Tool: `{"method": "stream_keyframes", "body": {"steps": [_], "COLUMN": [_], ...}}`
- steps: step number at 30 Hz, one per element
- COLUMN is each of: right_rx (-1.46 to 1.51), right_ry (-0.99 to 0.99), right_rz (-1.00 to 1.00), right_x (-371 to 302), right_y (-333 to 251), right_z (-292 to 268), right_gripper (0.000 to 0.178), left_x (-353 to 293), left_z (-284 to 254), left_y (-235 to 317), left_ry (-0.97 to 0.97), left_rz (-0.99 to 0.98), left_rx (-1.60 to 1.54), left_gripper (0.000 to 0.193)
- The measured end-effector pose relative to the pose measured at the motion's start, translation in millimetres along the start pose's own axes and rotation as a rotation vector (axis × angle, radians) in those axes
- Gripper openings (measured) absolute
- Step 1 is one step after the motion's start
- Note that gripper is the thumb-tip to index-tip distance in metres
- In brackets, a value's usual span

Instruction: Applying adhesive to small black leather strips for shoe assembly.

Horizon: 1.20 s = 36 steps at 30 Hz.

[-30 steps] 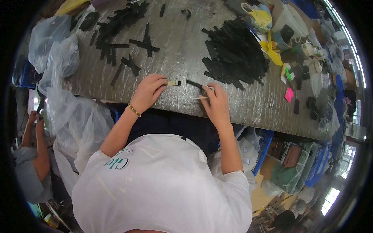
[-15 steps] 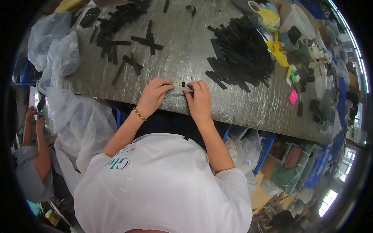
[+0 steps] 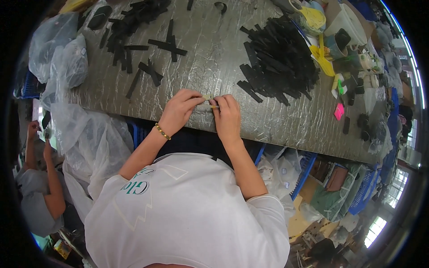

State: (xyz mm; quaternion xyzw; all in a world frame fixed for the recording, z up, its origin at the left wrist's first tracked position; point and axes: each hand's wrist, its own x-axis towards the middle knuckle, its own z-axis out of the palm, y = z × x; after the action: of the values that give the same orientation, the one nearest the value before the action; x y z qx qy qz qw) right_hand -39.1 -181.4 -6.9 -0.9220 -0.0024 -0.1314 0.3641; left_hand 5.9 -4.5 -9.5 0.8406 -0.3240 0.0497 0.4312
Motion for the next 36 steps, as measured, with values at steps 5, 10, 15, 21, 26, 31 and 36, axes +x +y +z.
{"method": "stream_keyframes", "body": {"steps": [5, 10, 15, 21, 26, 31, 36], "right_rx": [0.099, 0.065, 0.397, 0.376, 0.359, 0.355, 0.319], "right_ry": [-0.013, 0.215, -0.039, -0.138, -0.11, -0.084, -0.08], "right_rz": [0.017, -0.139, 0.204, 0.218, 0.163, 0.151, 0.137], "right_x": [3, 24, 23, 21, 21, 20, 19], "right_y": [1, 4, 1, 1, 5, 8, 5], "right_z": [-4, -30, -37, -23, -17, -16, -17], "right_gripper": [0.011, 0.01, 0.029, 0.021, 0.02, 0.018, 0.017], "left_x": [1, 3, 1, 2, 1, 1, 1], "left_z": [1, 1, 1, 2, 3, 4, 4], "left_y": [1, 3, 3, 2, 2, 3, 3], "left_ry": [-0.005, -0.036, -0.031, -0.026, -0.047, -0.013, -0.015], "left_rz": [0.012, 0.046, 0.054, 0.064, 0.043, 0.101, 0.09], "left_rx": [0.017, 0.116, 0.126, 0.149, 0.167, 0.21, 0.21], "left_gripper": [0.031, 0.031, 0.033, 0.033, 0.032, 0.031, 0.03]}}
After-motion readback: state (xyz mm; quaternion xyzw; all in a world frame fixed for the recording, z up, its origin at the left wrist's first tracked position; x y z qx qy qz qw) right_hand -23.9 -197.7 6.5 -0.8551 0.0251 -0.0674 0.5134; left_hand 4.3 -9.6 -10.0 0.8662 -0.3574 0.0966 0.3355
